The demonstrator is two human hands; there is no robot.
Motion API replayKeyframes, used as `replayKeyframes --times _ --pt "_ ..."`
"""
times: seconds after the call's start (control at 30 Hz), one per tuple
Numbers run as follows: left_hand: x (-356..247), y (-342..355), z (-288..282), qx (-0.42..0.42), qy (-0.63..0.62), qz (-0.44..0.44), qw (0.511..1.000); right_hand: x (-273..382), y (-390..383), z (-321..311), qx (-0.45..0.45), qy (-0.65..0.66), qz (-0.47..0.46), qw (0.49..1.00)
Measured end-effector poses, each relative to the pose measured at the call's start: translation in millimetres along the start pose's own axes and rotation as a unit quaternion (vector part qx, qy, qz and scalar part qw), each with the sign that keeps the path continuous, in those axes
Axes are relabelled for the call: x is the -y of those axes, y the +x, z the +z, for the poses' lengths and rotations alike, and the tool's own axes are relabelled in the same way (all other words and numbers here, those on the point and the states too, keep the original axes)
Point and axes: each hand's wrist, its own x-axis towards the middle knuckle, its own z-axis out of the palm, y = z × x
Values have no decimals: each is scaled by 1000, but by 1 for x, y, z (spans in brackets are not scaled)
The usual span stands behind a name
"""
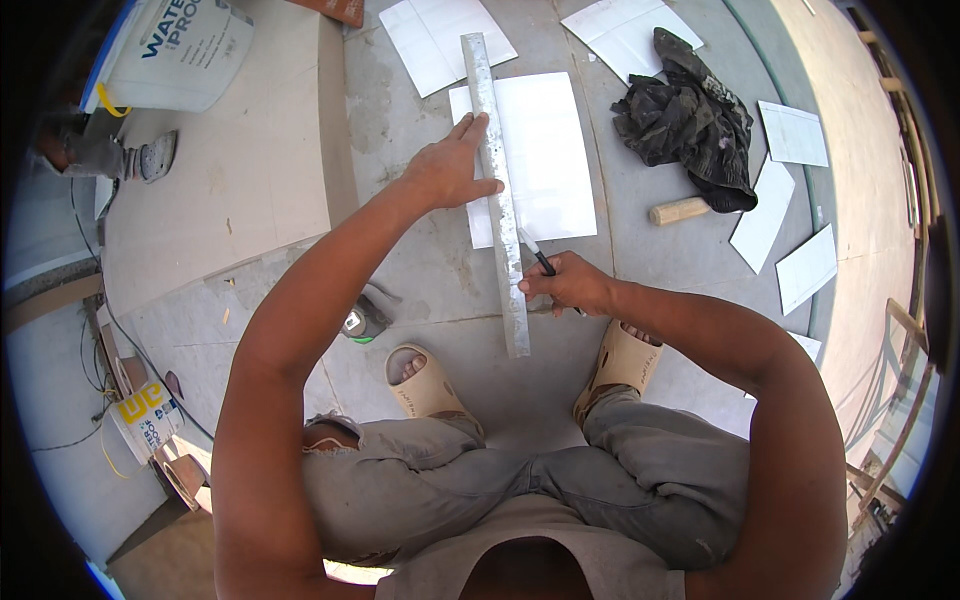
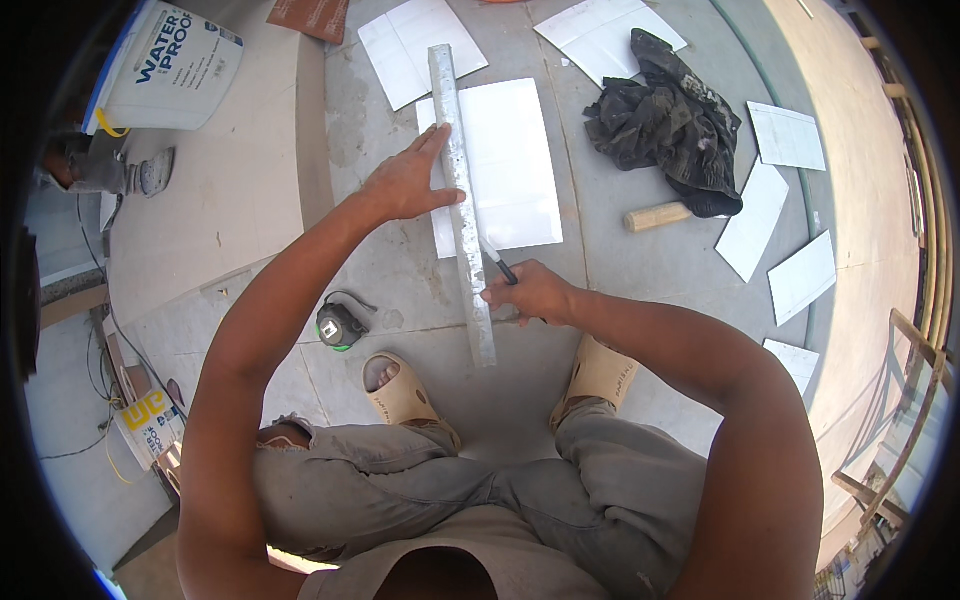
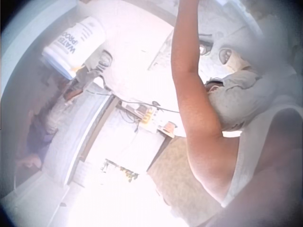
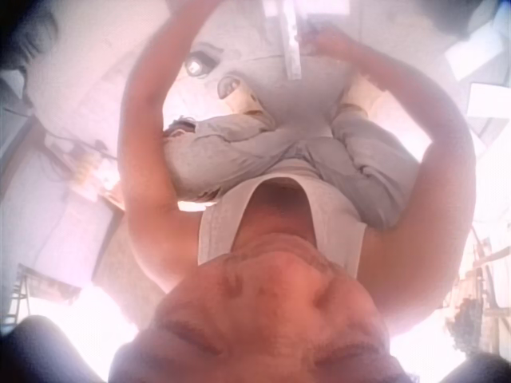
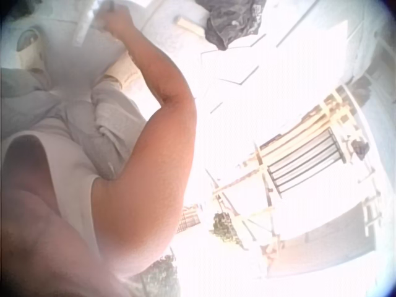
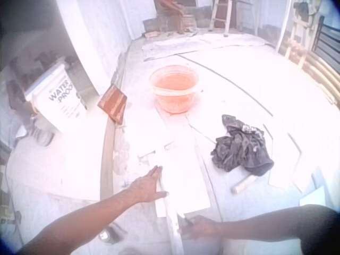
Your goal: The person sits on the floor and repeatedly measures and marks white rectangular tiles using a tape measure, a metal ruler, and a marker. They wipe the tiles with a dark cloth between measurements and arrange them on the floor.
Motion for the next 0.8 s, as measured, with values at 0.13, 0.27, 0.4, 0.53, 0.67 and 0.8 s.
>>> replayKeyframes --times 0.13,0.27,0.4,0.53,0.67,0.8 --pt "-3 -1 -3 7 1 -4 1000 11 -7 -4 -25 -10 19 999" --pt "-4 -1 -5 15 -15 -8 1000 24 -10 -12 -44 -36 6 998" --pt "-1 -1 -2 1 -19 2 1000 17 0 -11 -32 -53 -41 997" --pt "1 0 -1 -7 -5 18 1000 22 -2 -7 -26 -69 -36 997" --pt "-2 0 -2 -5 3 11 1000 18 1 -7 -28 -70 -53 996" --pt "-2 -1 -3 4 3 4 1000 17 5 -6 -24 -71 -52 996"
